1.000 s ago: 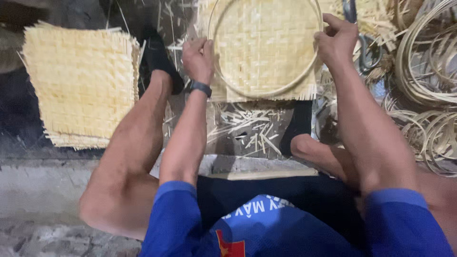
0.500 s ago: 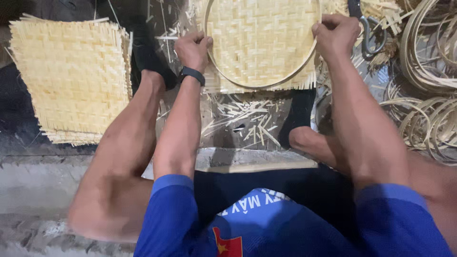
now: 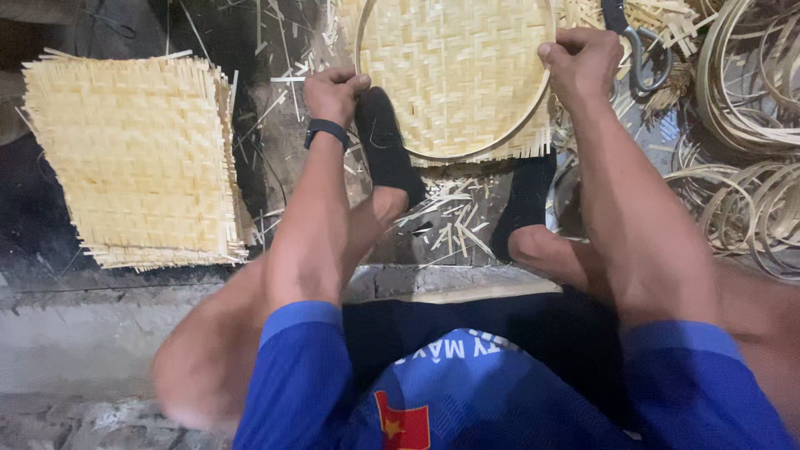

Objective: The person sits on the floor and repeatedly assembles round woven trays. They place a woven mat on a wooden mold, fit a circular rim around it, and trim the excess mat material with scissors. The finished trays are stacked on the floor.

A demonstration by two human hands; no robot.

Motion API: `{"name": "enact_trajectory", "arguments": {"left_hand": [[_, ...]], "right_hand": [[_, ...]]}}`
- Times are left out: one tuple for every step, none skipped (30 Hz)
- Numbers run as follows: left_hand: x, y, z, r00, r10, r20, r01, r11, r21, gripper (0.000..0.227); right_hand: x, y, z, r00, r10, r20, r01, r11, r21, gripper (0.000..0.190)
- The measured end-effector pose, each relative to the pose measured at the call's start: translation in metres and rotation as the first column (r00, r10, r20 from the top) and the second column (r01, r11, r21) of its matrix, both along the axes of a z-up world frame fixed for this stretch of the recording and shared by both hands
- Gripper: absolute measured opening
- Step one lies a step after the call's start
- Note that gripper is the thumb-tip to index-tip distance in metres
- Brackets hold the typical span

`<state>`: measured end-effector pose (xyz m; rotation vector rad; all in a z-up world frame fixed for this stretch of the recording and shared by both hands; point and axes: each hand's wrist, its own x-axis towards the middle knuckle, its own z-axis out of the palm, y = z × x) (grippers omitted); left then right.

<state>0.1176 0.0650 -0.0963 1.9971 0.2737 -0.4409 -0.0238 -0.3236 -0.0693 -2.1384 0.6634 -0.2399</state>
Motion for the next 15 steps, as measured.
{"name": "enact_trajectory", "arguments": {"left_hand": [[0.000, 0.002, -0.001, 1.000, 0.004, -0.015, -0.004, 0.999, -0.038, 0.021], [0.000, 0.004, -0.002, 1.000, 0.007, -0.029, -0.009, 0.997, -0.076, 0.022], [0.000, 0.004, -0.003, 0.999, 0.019, -0.045, -0.024, 0.993, -0.116, 0.022], [0.001, 0.003, -0.004, 0.998, 0.026, -0.050, -0.031, 0.993, -0.115, 0.023], [0.004, 0.004, -0.005, 0.998, 0.028, -0.053, -0.034, 0.993, -0.111, 0.024], [0.008, 0.004, -0.006, 0.998, 0.030, -0.056, -0.036, 0.994, -0.107, 0.026], [0.004, 0.007, -0.008, 0.998, 0.026, -0.065, -0.033, 0.993, -0.116, 0.024], [-0.001, 0.010, -0.010, 0.997, 0.021, -0.074, -0.030, 0.992, -0.125, 0.022], [-0.002, 0.011, -0.010, 0.996, 0.018, -0.082, -0.029, 0.991, -0.134, 0.021], [-0.004, 0.010, -0.008, 0.995, 0.011, -0.098, -0.025, 0.989, -0.143, 0.021], [0.000, 0.009, -0.004, 0.994, 0.002, -0.105, -0.018, 0.988, -0.152, 0.020], [0.004, 0.008, 0.002, 0.994, -0.007, -0.112, -0.012, 0.987, -0.161, 0.020], [0.009, 0.007, 0.007, 0.991, -0.021, -0.131, 0.004, 0.992, -0.125, 0.021], [0.014, 0.006, 0.013, 0.988, -0.035, -0.150, 0.021, 0.996, -0.090, 0.022], [0.014, 0.006, 0.018, 0.983, -0.048, -0.175, 0.039, 0.998, -0.054, 0.023]], "right_hand": [[-0.001, 0.002, 0.003, 1.000, -0.007, 0.000, 0.007, 1.000, -0.002, 0.024], [-0.003, 0.003, 0.005, 1.000, -0.014, 0.000, 0.014, 1.000, -0.004, 0.024], [0.000, 0.001, 0.008, 1.000, -0.012, -0.001, 0.012, 1.000, -0.007, 0.024], [0.003, -0.002, 0.010, 0.999, -0.007, -0.042, 0.009, 0.999, 0.044, 0.023], [0.006, -0.004, 0.010, 0.997, -0.004, -0.082, 0.012, 0.995, 0.099, 0.021], [0.009, -0.007, 0.008, 0.993, 0.002, -0.120, 0.017, 0.988, 0.153, 0.020], [0.004, -0.009, 0.004, 0.996, 0.040, -0.077, -0.030, 0.992, 0.122, 0.020], [0.000, -0.011, -0.001, 0.996, 0.080, -0.035, -0.077, 0.993, 0.090, 0.021], [-0.002, -0.014, -0.005, 0.992, 0.124, 0.007, -0.124, 0.991, 0.056, 0.021], [-0.004, -0.018, -0.008, 0.993, 0.112, -0.027, -0.109, 0.988, 0.109, 0.021], [-0.001, -0.021, -0.009, 0.993, 0.101, -0.054, -0.091, 0.983, 0.161, 0.020], [0.002, -0.023, -0.010, 0.993, 0.090, -0.081, -0.071, 0.975, 0.212, 0.019], [0.005, -0.025, -0.009, 0.992, 0.115, -0.041, -0.106, 0.979, 0.173, 0.020], [0.009, -0.026, -0.006, 0.990, 0.141, -0.003, -0.139, 0.981, 0.133, 0.021], [0.008, -0.024, -0.002, 0.985, 0.167, 0.029, -0.169, 0.981, 0.093, 0.022]]}}
